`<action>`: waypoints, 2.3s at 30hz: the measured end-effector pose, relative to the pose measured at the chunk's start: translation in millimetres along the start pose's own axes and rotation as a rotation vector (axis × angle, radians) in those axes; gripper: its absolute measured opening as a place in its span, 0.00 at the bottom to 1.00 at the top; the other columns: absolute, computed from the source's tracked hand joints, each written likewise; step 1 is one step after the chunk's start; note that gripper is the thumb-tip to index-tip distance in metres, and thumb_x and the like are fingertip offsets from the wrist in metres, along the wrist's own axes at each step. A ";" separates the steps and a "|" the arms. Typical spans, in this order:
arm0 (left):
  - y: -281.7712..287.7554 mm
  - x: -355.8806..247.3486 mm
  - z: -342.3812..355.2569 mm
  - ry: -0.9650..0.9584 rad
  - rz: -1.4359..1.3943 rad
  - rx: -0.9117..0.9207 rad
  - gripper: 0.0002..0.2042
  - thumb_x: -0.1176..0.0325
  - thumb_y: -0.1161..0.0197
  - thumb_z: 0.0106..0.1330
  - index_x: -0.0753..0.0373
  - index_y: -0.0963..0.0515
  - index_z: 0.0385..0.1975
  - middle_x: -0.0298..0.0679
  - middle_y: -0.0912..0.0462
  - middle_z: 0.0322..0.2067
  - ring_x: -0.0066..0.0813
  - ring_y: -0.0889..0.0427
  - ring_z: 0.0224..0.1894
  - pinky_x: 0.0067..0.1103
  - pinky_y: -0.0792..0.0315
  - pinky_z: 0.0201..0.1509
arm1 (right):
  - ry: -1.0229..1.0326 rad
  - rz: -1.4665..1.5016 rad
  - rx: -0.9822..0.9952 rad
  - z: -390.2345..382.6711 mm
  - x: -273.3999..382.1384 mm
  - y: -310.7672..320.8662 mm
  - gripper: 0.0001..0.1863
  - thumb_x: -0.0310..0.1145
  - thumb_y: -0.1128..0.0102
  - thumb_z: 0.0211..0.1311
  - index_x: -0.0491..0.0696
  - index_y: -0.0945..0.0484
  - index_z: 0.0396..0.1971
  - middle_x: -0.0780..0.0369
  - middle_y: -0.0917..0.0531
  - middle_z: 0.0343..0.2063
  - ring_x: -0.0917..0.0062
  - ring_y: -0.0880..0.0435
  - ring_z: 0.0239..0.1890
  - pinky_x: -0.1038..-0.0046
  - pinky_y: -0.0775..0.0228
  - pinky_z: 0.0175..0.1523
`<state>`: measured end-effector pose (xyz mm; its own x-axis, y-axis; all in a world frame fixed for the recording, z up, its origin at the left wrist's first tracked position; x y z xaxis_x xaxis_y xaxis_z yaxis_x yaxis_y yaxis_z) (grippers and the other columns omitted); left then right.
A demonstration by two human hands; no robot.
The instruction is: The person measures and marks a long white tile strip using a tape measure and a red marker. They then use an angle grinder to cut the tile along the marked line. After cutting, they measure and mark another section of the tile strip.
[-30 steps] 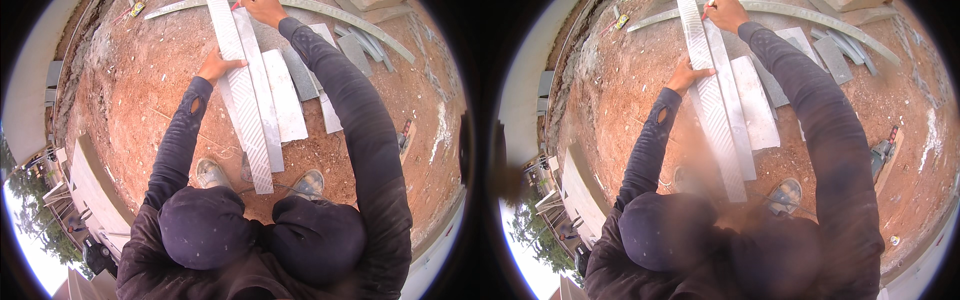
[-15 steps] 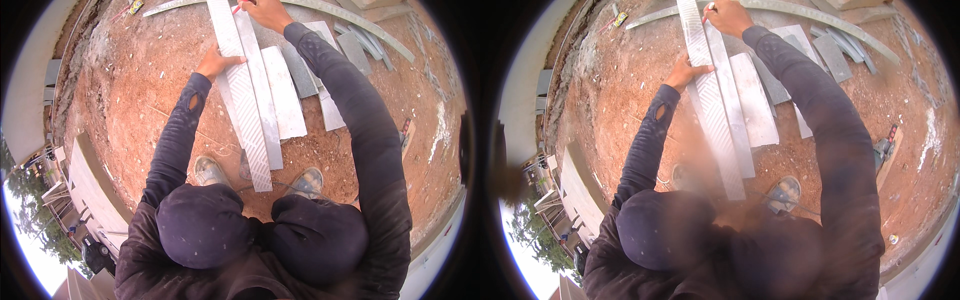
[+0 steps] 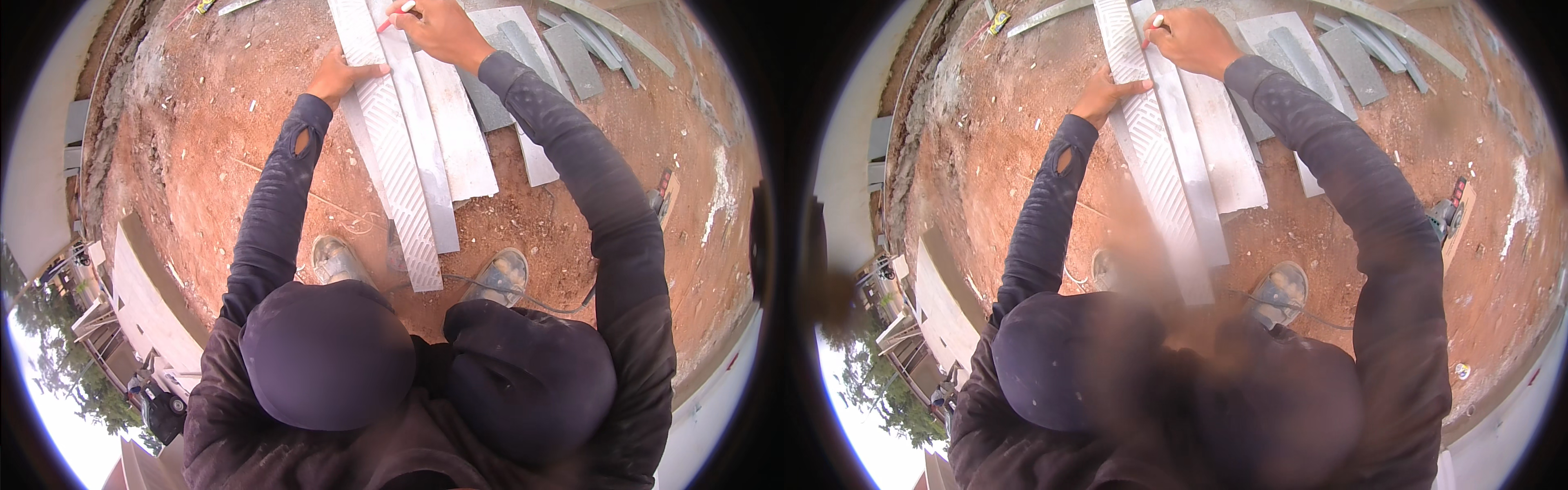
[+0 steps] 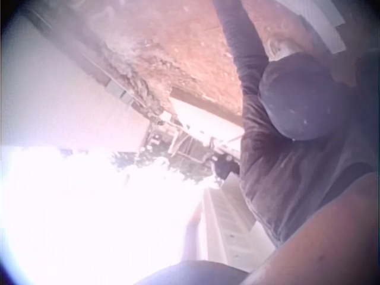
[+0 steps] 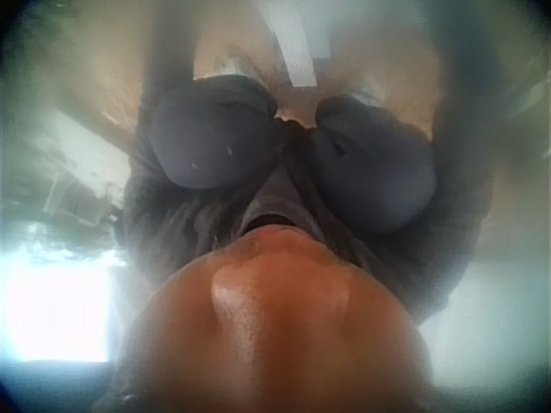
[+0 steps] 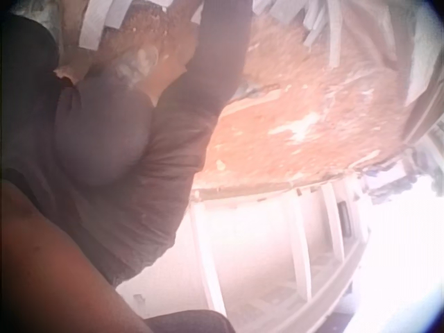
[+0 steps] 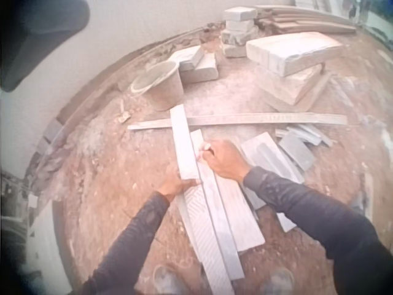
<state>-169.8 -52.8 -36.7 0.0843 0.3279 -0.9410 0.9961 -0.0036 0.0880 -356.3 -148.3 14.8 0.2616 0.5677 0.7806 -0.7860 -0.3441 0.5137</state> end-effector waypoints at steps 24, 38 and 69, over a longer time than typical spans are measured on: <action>26.0 32.1 17.8 0.070 0.073 0.025 0.29 0.73 0.27 0.59 0.71 0.31 0.60 0.47 0.19 0.52 0.35 0.17 0.52 0.27 0.24 0.58 | -0.123 0.189 0.023 -61.1 24.3 7.4 0.14 0.36 0.45 0.61 0.42 0.16 0.32 0.48 0.16 0.27 0.56 0.16 0.32 0.61 0.28 0.39; 24.3 32.4 19.1 0.029 0.072 0.059 0.30 0.69 0.25 0.57 0.71 0.30 0.58 0.46 0.18 0.50 0.35 0.17 0.51 0.26 0.24 0.58 | -0.083 0.043 0.029 -103.2 37.2 12.9 0.12 0.36 0.45 0.64 0.46 0.15 0.38 0.54 0.19 0.20 0.62 0.21 0.21 0.64 0.32 0.30; 13.1 15.0 13.8 -0.038 0.026 0.069 0.29 0.73 0.27 0.55 0.68 0.28 0.59 0.43 0.19 0.53 0.35 0.20 0.54 0.30 0.26 0.60 | -0.036 0.042 0.083 -213.9 95.9 29.8 0.08 0.34 0.39 0.64 0.48 0.16 0.39 0.58 0.14 0.33 0.64 0.16 0.36 0.66 0.25 0.41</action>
<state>-155.2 -61.0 -54.2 0.1096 0.2909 -0.9505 0.9928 -0.0776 0.0907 -474.4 55.8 28.8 0.2502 0.5249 0.8136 -0.7480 -0.4288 0.5066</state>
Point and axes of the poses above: each hand's wrist, its own z-axis towards the middle knuckle, its own y-axis out of the back of the hand, x = y × z, the point moved 2 cm from there along z, towards the middle knuckle
